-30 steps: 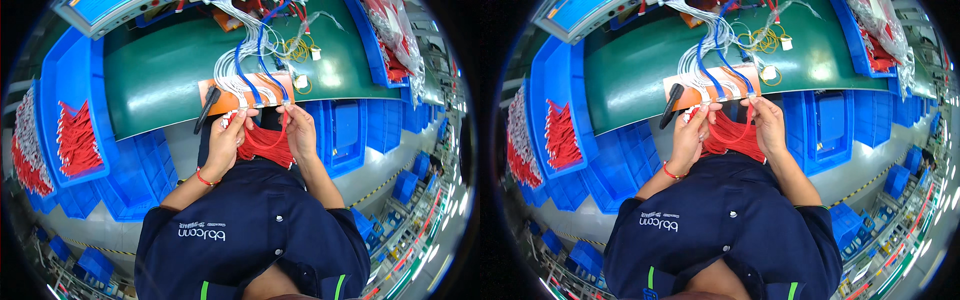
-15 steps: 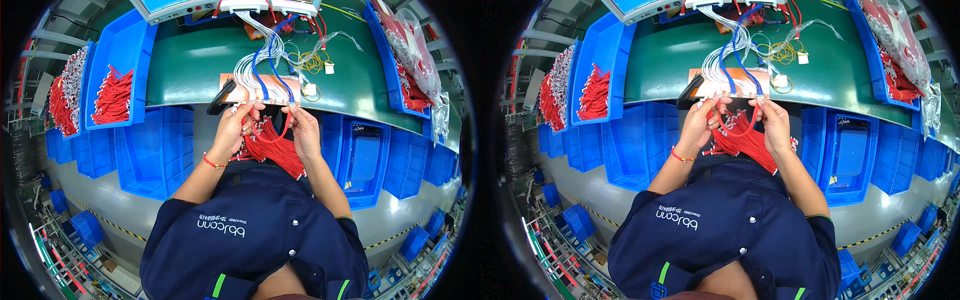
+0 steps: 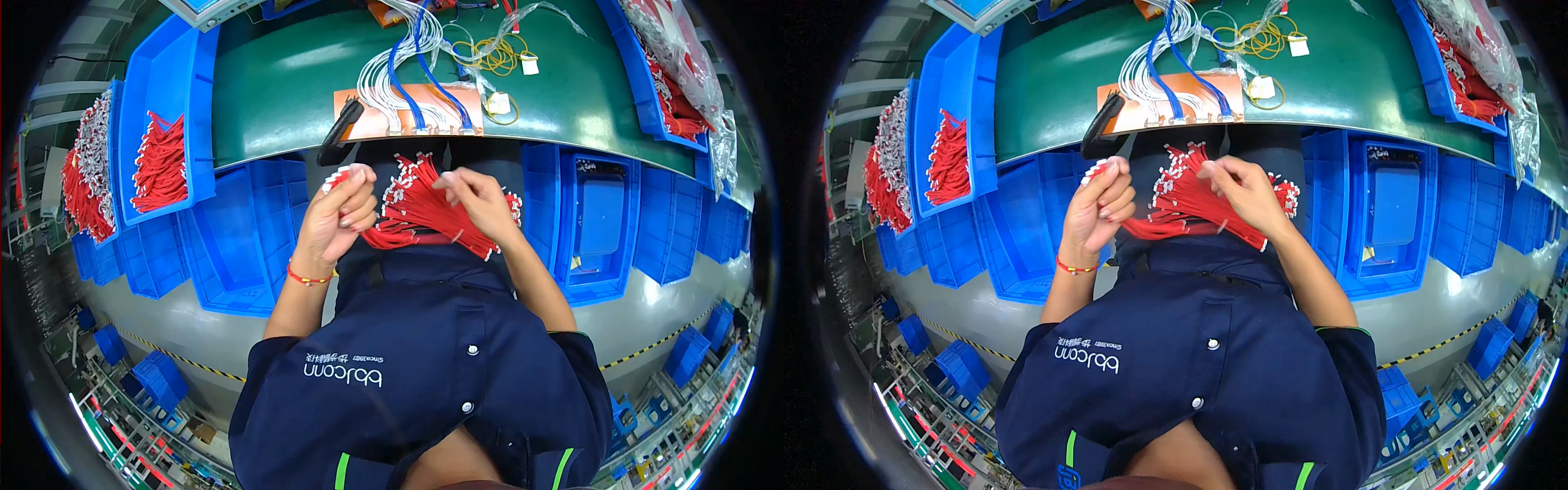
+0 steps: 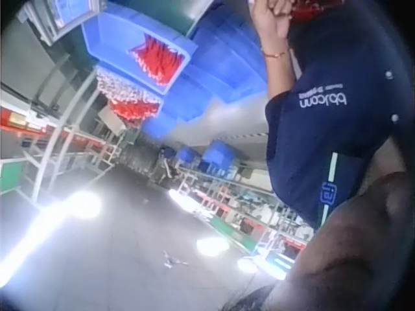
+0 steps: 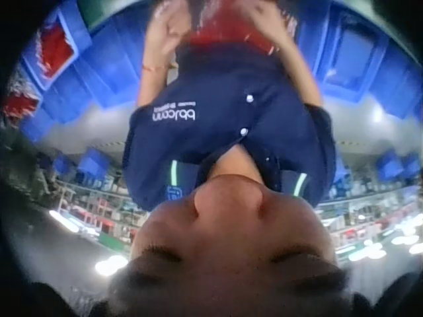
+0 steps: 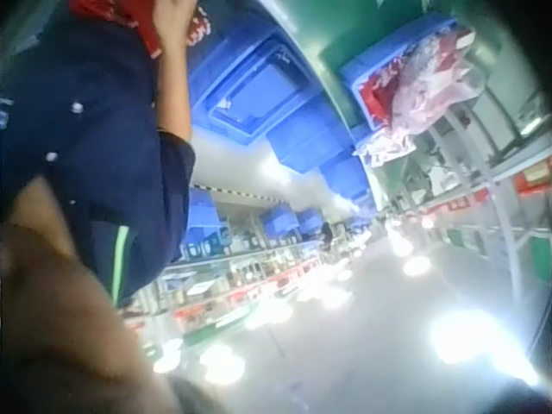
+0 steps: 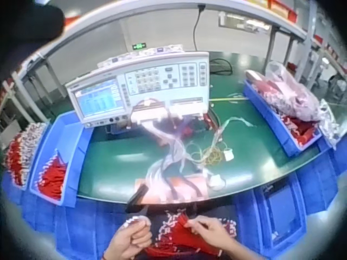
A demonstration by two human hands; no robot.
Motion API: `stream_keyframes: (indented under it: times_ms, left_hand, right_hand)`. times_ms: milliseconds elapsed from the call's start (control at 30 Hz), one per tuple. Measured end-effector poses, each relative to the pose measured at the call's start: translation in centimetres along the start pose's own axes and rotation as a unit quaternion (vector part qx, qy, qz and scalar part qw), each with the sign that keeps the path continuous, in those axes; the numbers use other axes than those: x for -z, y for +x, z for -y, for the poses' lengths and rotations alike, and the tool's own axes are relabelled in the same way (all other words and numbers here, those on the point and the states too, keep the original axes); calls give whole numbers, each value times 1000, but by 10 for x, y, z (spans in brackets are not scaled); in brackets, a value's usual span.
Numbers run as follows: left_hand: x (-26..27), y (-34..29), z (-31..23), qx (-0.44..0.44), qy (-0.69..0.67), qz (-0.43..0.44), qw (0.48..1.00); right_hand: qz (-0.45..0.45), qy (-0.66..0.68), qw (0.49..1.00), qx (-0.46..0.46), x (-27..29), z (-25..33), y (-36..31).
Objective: The person unties a bundle of red wires with white connectors, then repeatedly picks up individual wires, aligns them, and places them into a blue bin on the workbench. The person continues handling the wires one at a time throughout the clip.
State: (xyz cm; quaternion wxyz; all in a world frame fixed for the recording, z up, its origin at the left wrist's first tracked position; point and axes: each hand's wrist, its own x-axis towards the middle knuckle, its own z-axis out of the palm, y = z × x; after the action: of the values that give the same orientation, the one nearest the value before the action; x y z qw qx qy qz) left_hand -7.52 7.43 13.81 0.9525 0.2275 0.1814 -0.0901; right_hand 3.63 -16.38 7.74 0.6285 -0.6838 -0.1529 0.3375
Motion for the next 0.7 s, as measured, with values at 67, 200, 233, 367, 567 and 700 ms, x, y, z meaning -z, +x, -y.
stream_keyframes:
  times_ms: [67,200,233,367,567,700]
  left_hand:
    - [8,-12,-2,-9,31,-18,999]
    - [18,-21,-2,-10,82,-35,996]
    - [17,-20,0,-17,108,-52,993]
    - [1,-9,12,-38,226,-132,964]
    - [-9,21,36,-57,309,-71,947]
    - [-9,36,29,-77,244,-68,964]
  right_hand:
    - [-46,-159,986,36,-13,-12,13]
    - [-51,-309,943,115,-22,-47,31]
    - [-52,-316,940,121,-25,-42,31]
    - [-63,-243,957,148,-29,-3,14]
    - [67,77,995,11,-43,21,4]
    - [161,35,983,-80,-16,36,-5]
